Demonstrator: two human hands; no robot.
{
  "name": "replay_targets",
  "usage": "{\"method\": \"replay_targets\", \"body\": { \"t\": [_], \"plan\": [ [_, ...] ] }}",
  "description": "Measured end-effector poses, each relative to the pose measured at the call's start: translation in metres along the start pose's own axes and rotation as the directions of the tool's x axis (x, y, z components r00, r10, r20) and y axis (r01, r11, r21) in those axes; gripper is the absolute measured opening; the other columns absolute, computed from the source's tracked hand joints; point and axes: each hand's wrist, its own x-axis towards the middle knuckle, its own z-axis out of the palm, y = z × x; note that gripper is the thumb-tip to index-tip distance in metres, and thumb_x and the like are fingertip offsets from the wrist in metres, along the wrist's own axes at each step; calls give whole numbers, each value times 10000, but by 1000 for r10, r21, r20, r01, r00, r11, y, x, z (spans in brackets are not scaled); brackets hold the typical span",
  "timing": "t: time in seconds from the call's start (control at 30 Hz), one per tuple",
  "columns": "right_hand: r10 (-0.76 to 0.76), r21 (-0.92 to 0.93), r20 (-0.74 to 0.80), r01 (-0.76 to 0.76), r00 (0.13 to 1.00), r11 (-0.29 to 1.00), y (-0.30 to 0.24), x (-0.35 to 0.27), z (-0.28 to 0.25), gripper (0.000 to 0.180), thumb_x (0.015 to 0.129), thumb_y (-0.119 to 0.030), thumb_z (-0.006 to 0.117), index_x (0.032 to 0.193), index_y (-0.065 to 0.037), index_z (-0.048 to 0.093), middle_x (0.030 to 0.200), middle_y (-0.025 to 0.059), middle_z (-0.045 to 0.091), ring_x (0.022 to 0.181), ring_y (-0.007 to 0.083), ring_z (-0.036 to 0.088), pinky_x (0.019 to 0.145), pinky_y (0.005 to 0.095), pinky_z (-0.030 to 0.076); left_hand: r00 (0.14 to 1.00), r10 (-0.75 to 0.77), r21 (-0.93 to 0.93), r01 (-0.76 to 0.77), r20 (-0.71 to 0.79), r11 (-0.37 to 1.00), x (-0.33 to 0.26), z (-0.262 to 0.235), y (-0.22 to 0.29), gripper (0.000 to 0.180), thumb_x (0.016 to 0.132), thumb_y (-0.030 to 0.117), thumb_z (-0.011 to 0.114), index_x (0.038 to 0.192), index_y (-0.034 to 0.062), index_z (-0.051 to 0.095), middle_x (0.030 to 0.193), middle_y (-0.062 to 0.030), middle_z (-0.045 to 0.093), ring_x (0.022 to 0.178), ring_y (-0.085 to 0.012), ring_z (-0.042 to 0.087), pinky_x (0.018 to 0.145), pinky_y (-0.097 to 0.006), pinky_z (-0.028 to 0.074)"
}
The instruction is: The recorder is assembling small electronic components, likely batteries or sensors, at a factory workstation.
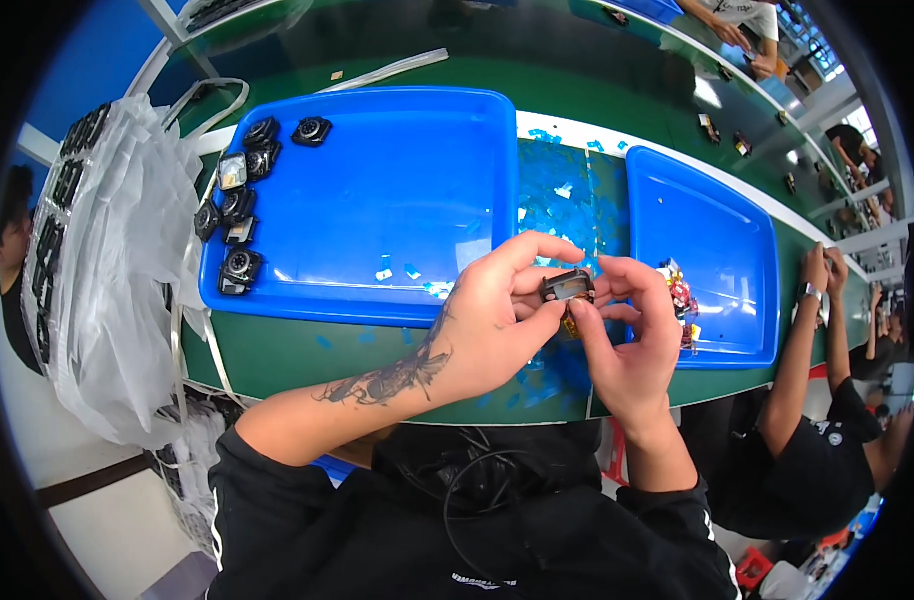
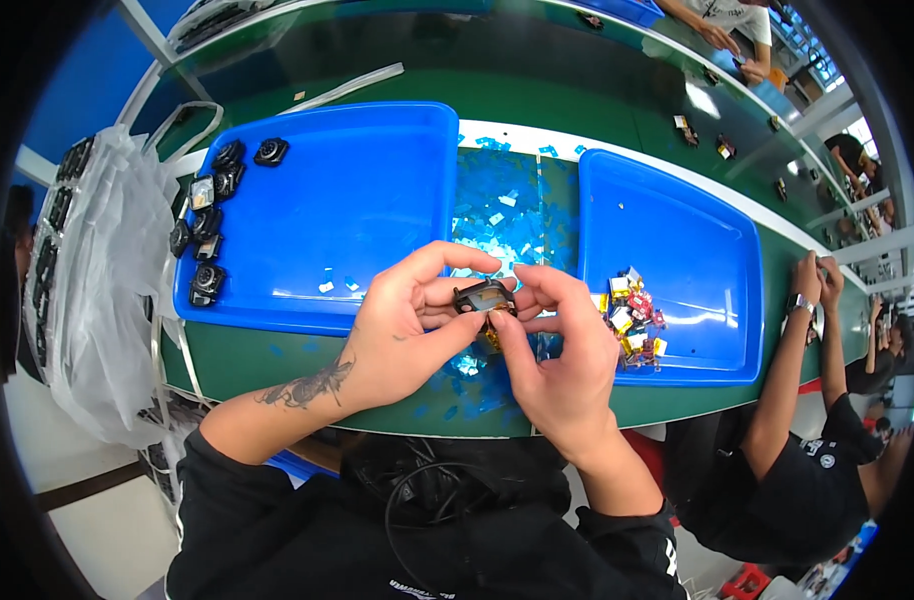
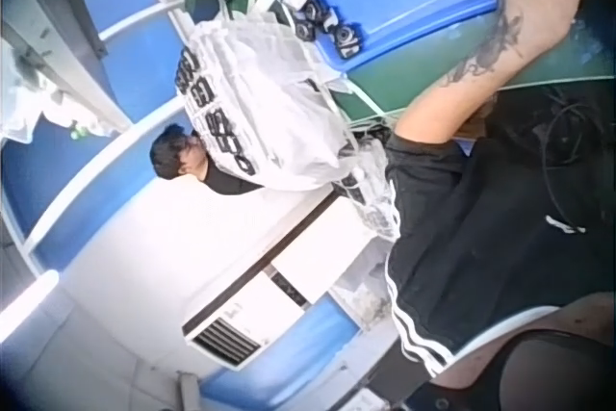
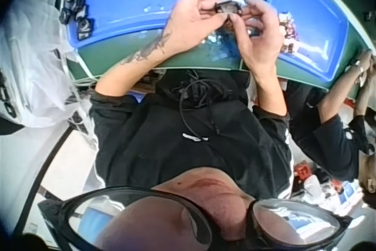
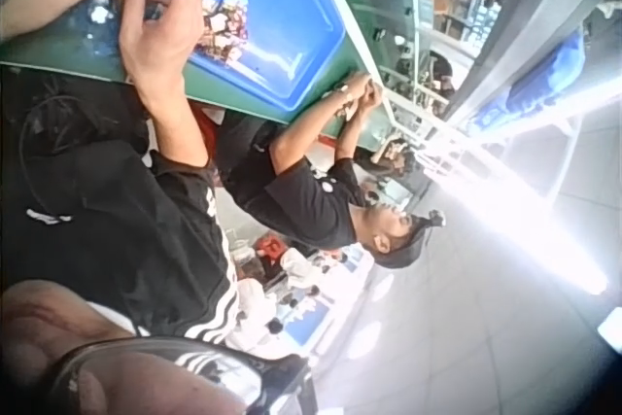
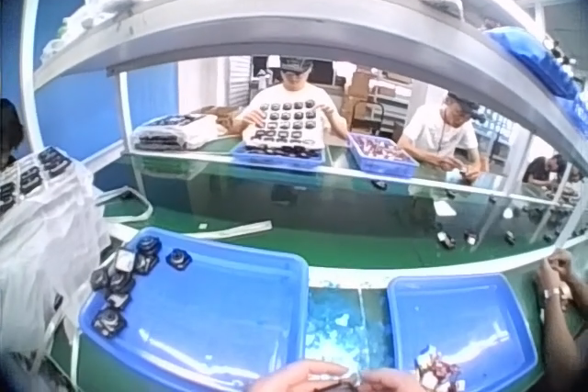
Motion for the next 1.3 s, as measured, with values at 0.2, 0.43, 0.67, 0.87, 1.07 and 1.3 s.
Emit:
{"method": "replay_targets", "body": {
  "t": [0.2, 0.43, 0.67, 0.87, 1.07, 1.3],
  "plan": [
    [119, 132, 141, -138, 983, 982, -12, 12, -1, 347, 815, 76, 681, 1131, -10, 567, 946, 24, 583, 852, 74, 580, 678, 201, 525, 998, 22, -5, -22, -62, 1000, -8, 0, 9, 497, 897, -81, 532, 1357, 46, 393, 1231, -168, 599, 1020, -136, 639, 851, -262, 515],
    [219, 22, 426, -251, 878, 968, 32, 157, -13, 344, 819, -22, 679, 1133, 23, 546, 810, 77, 686, 771, 119, 659, 699, 241, 517, 671, 733, 599, -636, 117, 487, -51, -37, 93, 164, 798, 17, 698, 958, 0, 669, 979, -141, 665, 833, -220, 666, 734, -324, 550],
    [321, -288, 140, -272, 937, 918, 153, 288, 28, 384, 717, -118, 800, 1037, 35, 651, 919, 137, 677, 742, 189, 651, 620, 292, 522, 590, 766, 622, -707, 257, 336, -131, 7, 179, 153, 957, 184, 495, 1077, 99, 455, 846, -86, 592, 651, -271, 605, 525, -341, 496],
    [384, -233, 250, -330, 889, 915, 137, 280, 24, 432, 750, -174, 780, 1111, 9, 630, 954, 104, 672, 819, 179, 638, 633, 308, 500, 379, 824, 584, -809, 420, 74, -138, -19, 177, 87, 903, 105, 536, 967, 47, 547, 838, -102, 639, 635, -241, 616, 547, -305, 488],
    [306, -172, 93, -288, 947, 942, 151, 262, -33, 383, 782, -201, 747, 1083, 16, 652, 933, 114, 682, 805, 185, 652, 664, 306, 533, 733, 656, 973, 231, -180, 9, -67, -151, 127, 414, 912, 117, 584, 1315, 37, 531, 1250, -253, 567, 1153, -395, 544, 979, -410, 439],
    [36, -291, 492, 126, 870, 948, 84, 174, -118, 277, 851, -229, 687, 1024, -14, 680, 848, 123, 678, 787, 228, 650, 725, 353, 514, 816, 273, 793, 569, -510, -219, -83, -200, 44, 705, 901, 344, 626, 1486, 96, 320, 1519, -314, 222, 1405, -471, 228, 1150, -498, 244]
  ]
}}
